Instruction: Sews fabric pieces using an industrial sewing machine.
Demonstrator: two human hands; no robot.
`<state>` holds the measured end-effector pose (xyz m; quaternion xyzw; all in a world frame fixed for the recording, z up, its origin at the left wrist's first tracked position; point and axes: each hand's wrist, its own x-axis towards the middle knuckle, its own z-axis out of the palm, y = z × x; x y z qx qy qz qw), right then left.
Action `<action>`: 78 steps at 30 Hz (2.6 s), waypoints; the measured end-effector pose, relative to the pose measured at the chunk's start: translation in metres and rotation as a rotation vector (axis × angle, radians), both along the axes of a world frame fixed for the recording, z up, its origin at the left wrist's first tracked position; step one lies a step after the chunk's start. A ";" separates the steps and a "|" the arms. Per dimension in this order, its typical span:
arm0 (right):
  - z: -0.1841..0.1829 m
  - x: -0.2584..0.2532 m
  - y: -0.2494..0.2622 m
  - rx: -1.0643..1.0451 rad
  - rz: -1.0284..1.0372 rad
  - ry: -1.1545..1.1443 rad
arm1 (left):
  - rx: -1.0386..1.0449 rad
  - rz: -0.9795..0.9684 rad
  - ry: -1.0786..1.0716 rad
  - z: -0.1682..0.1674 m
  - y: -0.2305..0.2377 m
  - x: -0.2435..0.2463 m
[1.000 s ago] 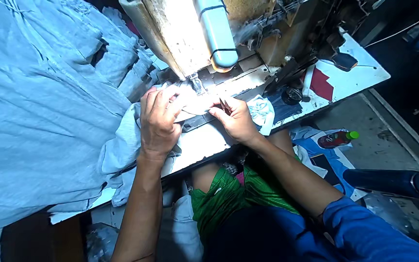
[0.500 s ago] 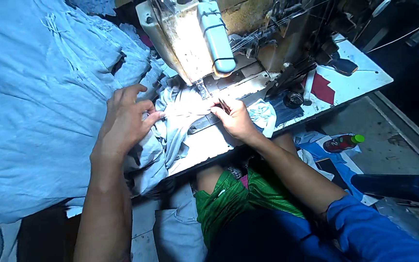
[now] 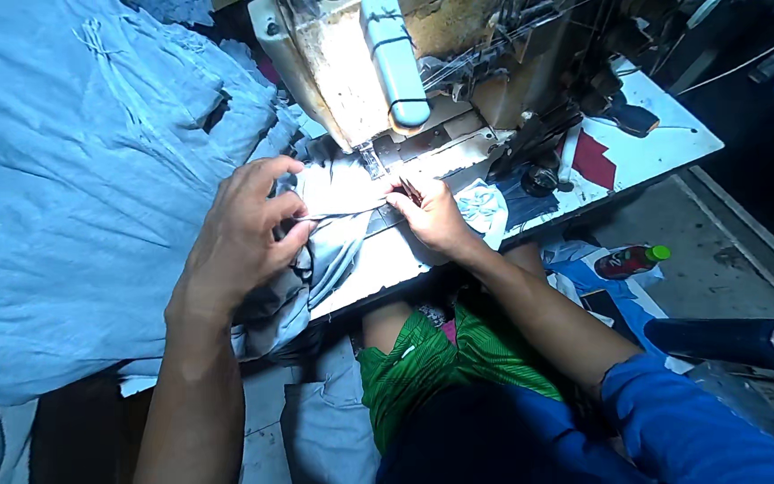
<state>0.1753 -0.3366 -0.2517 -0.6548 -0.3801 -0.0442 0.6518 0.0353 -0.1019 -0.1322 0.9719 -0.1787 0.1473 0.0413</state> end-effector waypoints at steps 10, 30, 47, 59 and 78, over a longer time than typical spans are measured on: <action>0.028 -0.022 -0.043 -0.356 0.342 -0.370 | -0.260 -0.291 -0.024 -0.035 -0.068 -0.027; -0.005 -0.036 -0.050 -0.081 0.090 0.138 | 0.026 0.155 -0.332 -0.080 -0.069 0.011; 0.002 -0.015 -0.023 -0.032 0.020 0.007 | 0.125 0.173 0.035 0.017 0.034 -0.001; 0.007 -0.067 -0.072 -0.176 0.302 -0.207 | -0.550 -0.149 -0.289 -0.074 -0.088 -0.039; -0.015 -0.065 -0.060 -0.072 0.040 0.159 | 0.012 0.197 -0.458 -0.084 -0.058 0.010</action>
